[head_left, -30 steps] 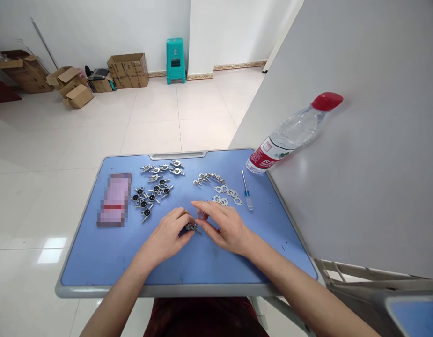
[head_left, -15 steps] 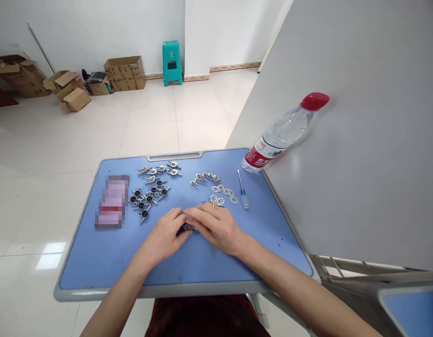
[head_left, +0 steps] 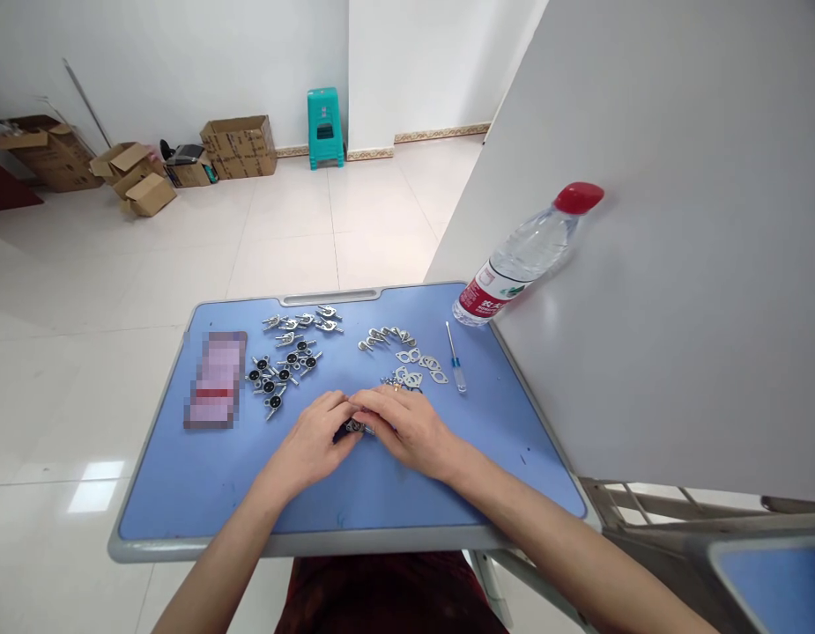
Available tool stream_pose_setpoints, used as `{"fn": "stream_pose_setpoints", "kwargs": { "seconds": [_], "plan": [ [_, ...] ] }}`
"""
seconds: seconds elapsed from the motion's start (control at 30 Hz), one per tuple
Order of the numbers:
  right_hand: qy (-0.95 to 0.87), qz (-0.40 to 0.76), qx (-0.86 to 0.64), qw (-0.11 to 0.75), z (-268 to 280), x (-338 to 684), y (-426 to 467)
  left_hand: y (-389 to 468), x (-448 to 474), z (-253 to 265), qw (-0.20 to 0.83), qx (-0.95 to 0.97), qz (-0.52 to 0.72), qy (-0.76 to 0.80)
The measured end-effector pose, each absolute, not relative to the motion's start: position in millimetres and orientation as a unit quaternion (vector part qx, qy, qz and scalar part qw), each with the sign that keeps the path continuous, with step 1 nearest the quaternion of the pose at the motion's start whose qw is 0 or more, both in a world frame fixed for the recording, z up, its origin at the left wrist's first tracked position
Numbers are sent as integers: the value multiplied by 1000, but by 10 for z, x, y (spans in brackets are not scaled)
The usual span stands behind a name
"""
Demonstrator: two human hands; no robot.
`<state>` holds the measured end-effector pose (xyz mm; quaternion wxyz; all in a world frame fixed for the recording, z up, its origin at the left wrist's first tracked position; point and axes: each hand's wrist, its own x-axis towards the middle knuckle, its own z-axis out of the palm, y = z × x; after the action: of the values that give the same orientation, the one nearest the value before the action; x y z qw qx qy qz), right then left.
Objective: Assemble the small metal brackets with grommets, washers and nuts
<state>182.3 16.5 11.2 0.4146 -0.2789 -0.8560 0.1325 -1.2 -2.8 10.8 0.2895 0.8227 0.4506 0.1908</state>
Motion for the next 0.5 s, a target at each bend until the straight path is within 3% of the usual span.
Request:
{"fn": "stream_pose_setpoints", "kwargs": {
  "seconds": [0.5],
  "plan": [
    [-782,178,-354,481,-49,1807,289,31,-27,91,242,850,191,427]
  ]
}}
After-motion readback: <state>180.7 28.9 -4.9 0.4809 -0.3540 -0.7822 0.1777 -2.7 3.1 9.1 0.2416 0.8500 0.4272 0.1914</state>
